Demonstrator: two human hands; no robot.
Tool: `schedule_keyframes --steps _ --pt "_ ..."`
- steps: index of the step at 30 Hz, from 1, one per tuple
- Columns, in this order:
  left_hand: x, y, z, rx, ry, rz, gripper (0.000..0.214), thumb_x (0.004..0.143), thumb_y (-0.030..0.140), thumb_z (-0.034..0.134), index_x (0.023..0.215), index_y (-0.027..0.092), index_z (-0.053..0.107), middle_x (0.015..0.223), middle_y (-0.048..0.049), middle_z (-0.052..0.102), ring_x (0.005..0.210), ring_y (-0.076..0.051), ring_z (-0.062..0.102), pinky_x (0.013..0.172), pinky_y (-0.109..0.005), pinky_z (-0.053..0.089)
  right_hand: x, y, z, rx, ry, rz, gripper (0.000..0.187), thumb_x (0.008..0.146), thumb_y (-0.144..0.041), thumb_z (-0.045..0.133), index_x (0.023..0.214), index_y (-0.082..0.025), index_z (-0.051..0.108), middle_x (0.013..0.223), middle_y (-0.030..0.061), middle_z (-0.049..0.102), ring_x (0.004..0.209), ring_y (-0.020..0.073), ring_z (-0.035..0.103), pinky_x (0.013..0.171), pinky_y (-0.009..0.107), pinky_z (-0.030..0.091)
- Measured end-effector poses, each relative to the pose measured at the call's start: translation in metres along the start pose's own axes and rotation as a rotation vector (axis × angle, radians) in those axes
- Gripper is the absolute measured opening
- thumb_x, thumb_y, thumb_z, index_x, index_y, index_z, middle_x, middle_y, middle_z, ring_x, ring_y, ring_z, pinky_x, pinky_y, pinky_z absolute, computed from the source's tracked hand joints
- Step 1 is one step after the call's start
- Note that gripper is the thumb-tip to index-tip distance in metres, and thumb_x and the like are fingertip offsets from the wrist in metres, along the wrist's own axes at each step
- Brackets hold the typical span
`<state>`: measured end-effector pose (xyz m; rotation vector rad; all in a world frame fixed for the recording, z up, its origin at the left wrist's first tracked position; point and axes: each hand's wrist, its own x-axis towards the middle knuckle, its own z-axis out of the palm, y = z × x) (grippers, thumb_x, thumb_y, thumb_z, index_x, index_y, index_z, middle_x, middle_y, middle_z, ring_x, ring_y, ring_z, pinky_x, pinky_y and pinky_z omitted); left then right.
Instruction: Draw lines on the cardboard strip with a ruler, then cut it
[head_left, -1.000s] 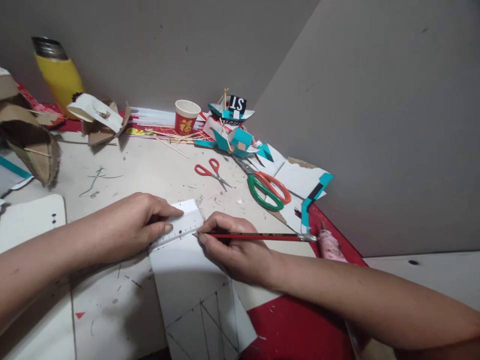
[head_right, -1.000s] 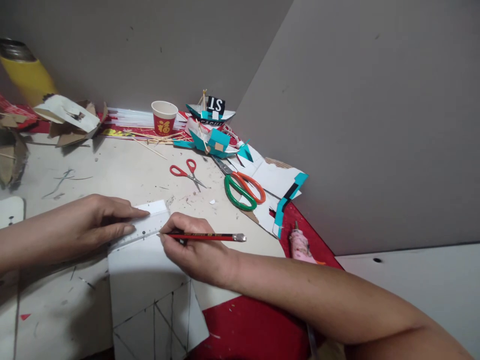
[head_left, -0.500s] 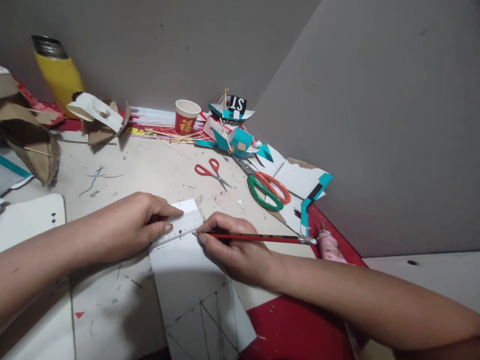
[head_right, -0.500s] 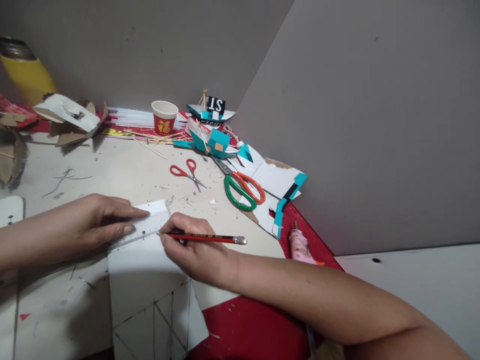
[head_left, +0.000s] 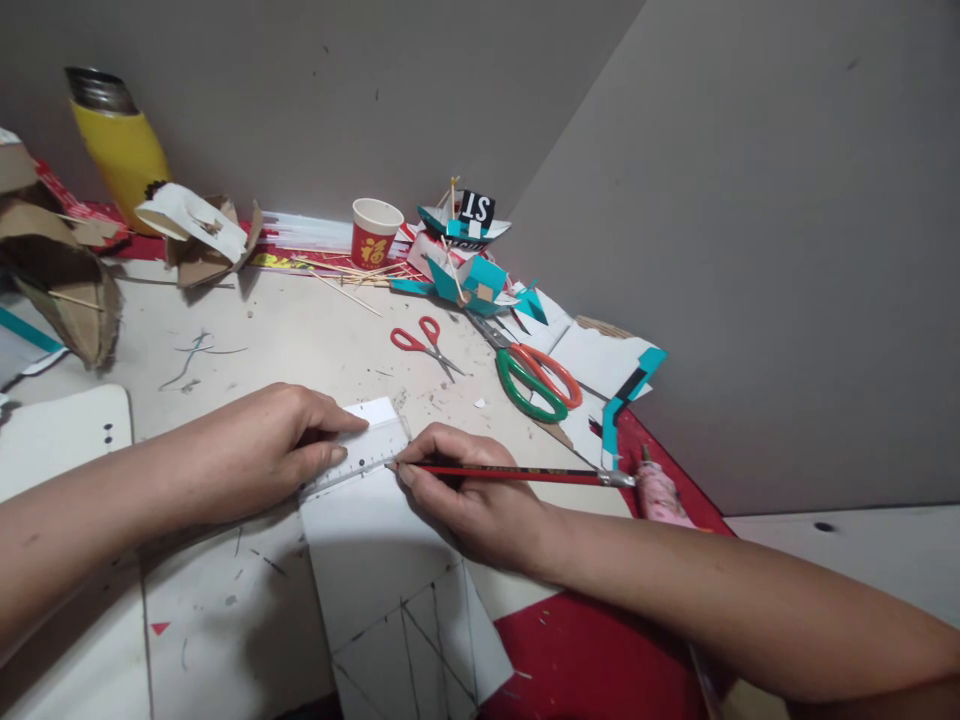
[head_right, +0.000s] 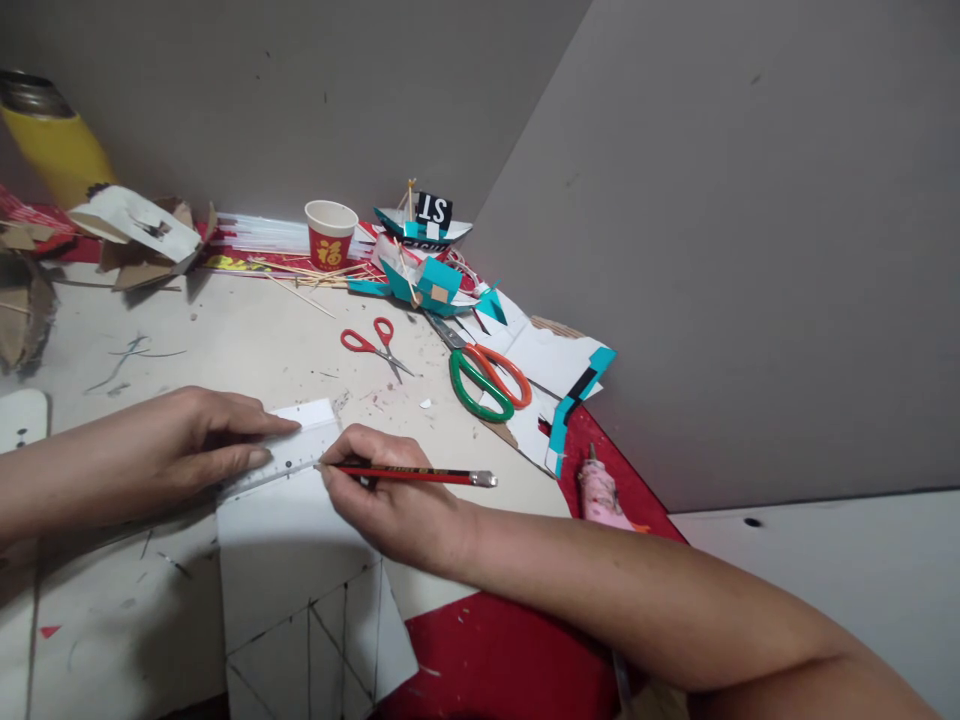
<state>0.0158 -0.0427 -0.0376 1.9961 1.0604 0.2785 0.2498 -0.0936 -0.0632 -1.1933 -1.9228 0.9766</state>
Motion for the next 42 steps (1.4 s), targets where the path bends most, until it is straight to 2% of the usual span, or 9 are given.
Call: schedule_keyframes --steps 5,9,13,18,23,27,33,42 --pt "0.0 0.0 0.0 0.074 -0.056 0.002 0.038 0.091 0.032 0.056 0.12 0.02 0.076 0.116 -0.0105 0.078 0.099 -0.029 0.071 0.089 -0.041 0.053 0.0 0.001 0.001 0.049 0.013 0.027 0.007 0.085 -0.019 0.062 0.078 -0.02 0.064 0.067 -0.0027 0.06 0.059 0.0104 0.05 0.055 0.025 0.042" --pt "0.001 0.001 0.0 0.058 -0.06 0.004 0.037 0.092 0.032 0.054 0.119 0.02 0.076 0.112 -0.0097 0.079 0.096 -0.029 0.071 0.086 -0.041 0.053 -0.002 0.0 0.002 0.315 0.037 0.221 0.01 0.086 -0.028 0.066 0.082 -0.02 0.063 0.062 -0.0028 0.059 0.052 0.0101 0.049 0.046 0.022 0.04" --pt "-0.003 -0.001 -0.004 -0.029 -0.106 0.015 0.034 0.095 0.032 0.054 0.118 0.023 0.076 0.117 -0.0053 0.078 0.1 -0.026 0.071 0.086 -0.036 0.054 -0.008 -0.003 0.001 0.574 0.096 0.354 0.021 0.084 -0.038 0.074 0.088 -0.019 0.065 0.072 0.001 0.068 0.057 0.0107 0.057 0.046 0.02 0.05" --pt "-0.01 -0.004 -0.018 -0.084 -0.138 0.002 0.034 0.095 0.034 0.056 0.124 0.028 0.073 0.114 0.0011 0.079 0.096 -0.021 0.072 0.082 -0.028 0.054 -0.017 -0.006 -0.001 0.706 0.104 0.383 0.026 0.082 -0.042 0.082 0.089 -0.019 0.07 0.075 0.0011 0.07 0.062 0.0105 0.062 0.051 0.019 0.056" --pt "-0.016 -0.005 -0.03 -0.099 -0.168 -0.003 0.035 0.094 0.034 0.057 0.124 0.025 0.074 0.106 -0.0004 0.08 0.087 -0.02 0.072 0.074 -0.026 0.054 -0.026 -0.015 0.0 0.811 0.099 0.441 0.027 0.078 -0.04 0.086 0.088 -0.02 0.072 0.075 0.0004 0.072 0.06 0.0087 0.064 0.055 0.019 0.057" --pt "-0.023 -0.007 -0.029 -0.102 -0.161 -0.031 0.034 0.094 0.034 0.057 0.122 0.024 0.074 0.099 -0.0008 0.08 0.082 -0.02 0.071 0.071 -0.026 0.054 -0.025 -0.027 0.0 0.821 0.081 0.419 0.023 0.078 -0.036 0.087 0.087 -0.02 0.073 0.074 0.0006 0.074 0.058 0.0086 0.065 0.055 0.019 0.057" --pt "-0.032 -0.008 -0.025 -0.097 -0.108 -0.06 0.032 0.095 0.035 0.056 0.119 0.025 0.073 0.095 0.0006 0.078 0.082 -0.018 0.068 0.074 -0.027 0.053 -0.021 -0.035 0.009 0.868 0.105 0.418 0.02 0.078 -0.035 0.085 0.085 -0.02 0.072 0.073 0.0 0.073 0.055 0.0088 0.065 0.053 0.019 0.056" --pt "-0.041 -0.016 -0.021 -0.083 -0.125 -0.15 0.042 0.097 0.042 0.053 0.134 0.028 0.065 0.109 -0.0026 0.077 0.091 -0.022 0.069 0.079 -0.033 0.053 -0.02 -0.03 0.026 0.91 0.176 0.467 0.022 0.076 -0.034 0.083 0.077 -0.019 0.067 0.064 -0.0012 0.067 0.051 0.0079 0.056 0.047 0.017 0.048"
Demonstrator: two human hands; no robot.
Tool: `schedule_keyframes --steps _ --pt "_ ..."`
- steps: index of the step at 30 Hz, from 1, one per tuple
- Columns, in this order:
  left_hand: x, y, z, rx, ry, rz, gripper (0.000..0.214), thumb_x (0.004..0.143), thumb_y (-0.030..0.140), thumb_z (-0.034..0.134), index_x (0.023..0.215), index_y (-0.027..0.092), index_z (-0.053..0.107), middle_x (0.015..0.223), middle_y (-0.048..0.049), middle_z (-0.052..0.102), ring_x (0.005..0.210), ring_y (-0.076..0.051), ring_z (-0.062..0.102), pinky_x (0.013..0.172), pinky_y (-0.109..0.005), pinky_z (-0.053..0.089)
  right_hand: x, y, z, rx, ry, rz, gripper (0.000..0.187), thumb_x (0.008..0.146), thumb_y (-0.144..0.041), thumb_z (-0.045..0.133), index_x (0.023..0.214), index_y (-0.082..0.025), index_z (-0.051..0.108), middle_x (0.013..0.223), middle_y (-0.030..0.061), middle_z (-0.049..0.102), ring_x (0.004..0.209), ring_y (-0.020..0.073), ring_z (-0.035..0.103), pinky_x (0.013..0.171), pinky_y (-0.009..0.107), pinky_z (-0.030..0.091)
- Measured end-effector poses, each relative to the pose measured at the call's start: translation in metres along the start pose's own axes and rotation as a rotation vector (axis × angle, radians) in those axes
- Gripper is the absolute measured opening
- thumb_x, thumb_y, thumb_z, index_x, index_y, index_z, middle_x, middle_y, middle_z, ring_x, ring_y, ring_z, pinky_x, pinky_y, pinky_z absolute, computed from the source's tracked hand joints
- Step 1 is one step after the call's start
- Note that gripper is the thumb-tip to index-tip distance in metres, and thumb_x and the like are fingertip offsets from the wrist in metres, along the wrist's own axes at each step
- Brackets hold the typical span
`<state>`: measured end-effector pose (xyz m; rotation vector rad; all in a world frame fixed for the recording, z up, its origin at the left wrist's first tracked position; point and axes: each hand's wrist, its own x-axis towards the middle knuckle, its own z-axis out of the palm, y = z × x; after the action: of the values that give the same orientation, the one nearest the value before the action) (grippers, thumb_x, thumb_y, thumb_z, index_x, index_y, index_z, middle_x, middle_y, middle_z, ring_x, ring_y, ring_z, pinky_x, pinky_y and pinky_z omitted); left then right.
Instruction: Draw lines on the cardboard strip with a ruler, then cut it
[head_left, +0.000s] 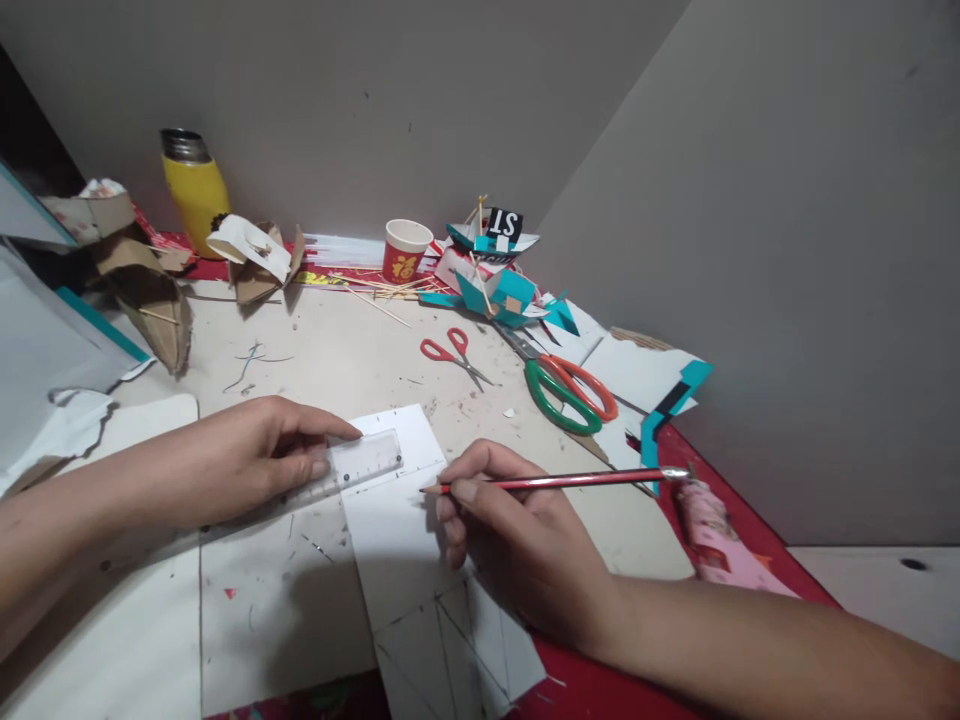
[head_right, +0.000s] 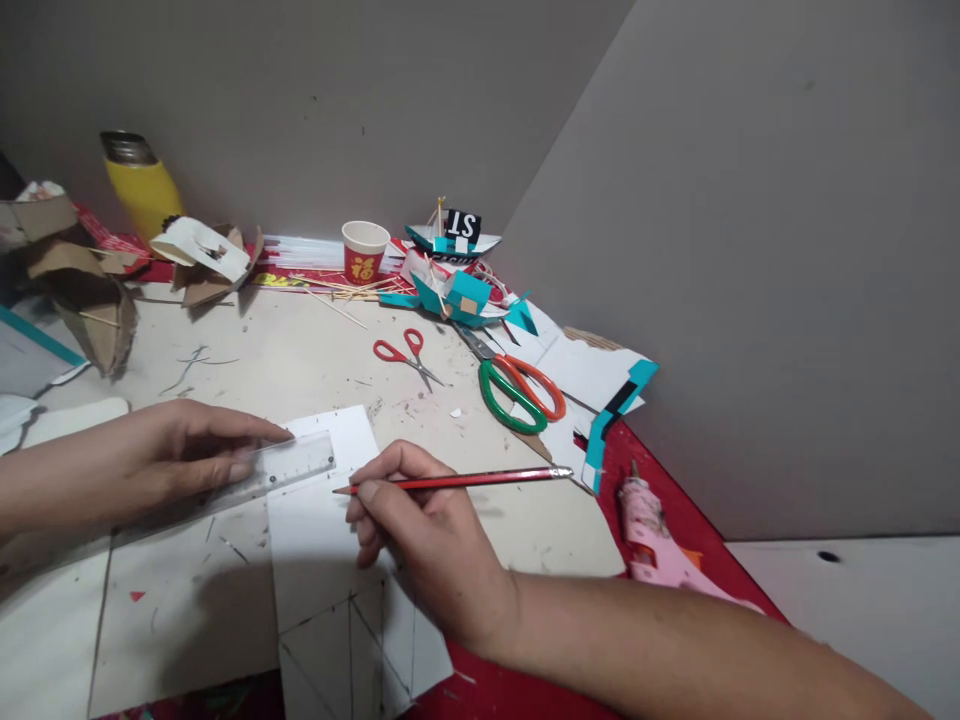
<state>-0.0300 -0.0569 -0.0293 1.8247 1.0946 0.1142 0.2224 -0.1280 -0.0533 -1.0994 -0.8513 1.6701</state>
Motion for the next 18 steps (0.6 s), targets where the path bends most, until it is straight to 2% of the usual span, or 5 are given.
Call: schedule_keyframes --steps 5,13,18 --pt "-0.0009 0.0013 -0.0013 -0.011 -0.002 -0.006 0.041 0.095 0.041 0.056 0.133 0.028 0.067 0.118 -0.0036 0.076 0.099 -0.024 0.069 0.085 -0.034 0.053 0.002 0.0038 -0.0009 0.004 0.006 0.002 0.022 0.077 -0.034 0.081 0.076 -0.019 0.066 0.063 -0.0017 0.066 0.05 0.0079 0.055 0.046 0.017 0.046" --pt "-0.0052 0.0023 -0.0055 0.015 -0.019 0.01 0.04 0.092 0.037 0.058 0.129 0.029 0.07 0.109 -0.0005 0.078 0.092 -0.02 0.07 0.081 -0.029 0.053 0.0015 0.006 -0.0016 0.014 -0.01 0.009 0.021 0.075 -0.032 0.083 0.076 -0.019 0.067 0.062 -0.0017 0.066 0.052 0.0083 0.055 0.047 0.017 0.046" --pt "-0.0078 0.0043 -0.0096 0.046 -0.041 0.008 0.042 0.091 0.035 0.058 0.132 0.027 0.068 0.106 -0.0018 0.078 0.09 -0.02 0.069 0.078 -0.029 0.054 0.0016 0.0056 0.0 0.003 -0.014 0.019 0.017 0.075 -0.03 0.081 0.074 -0.02 0.067 0.063 -0.0014 0.066 0.052 0.0087 0.055 0.048 0.018 0.047"
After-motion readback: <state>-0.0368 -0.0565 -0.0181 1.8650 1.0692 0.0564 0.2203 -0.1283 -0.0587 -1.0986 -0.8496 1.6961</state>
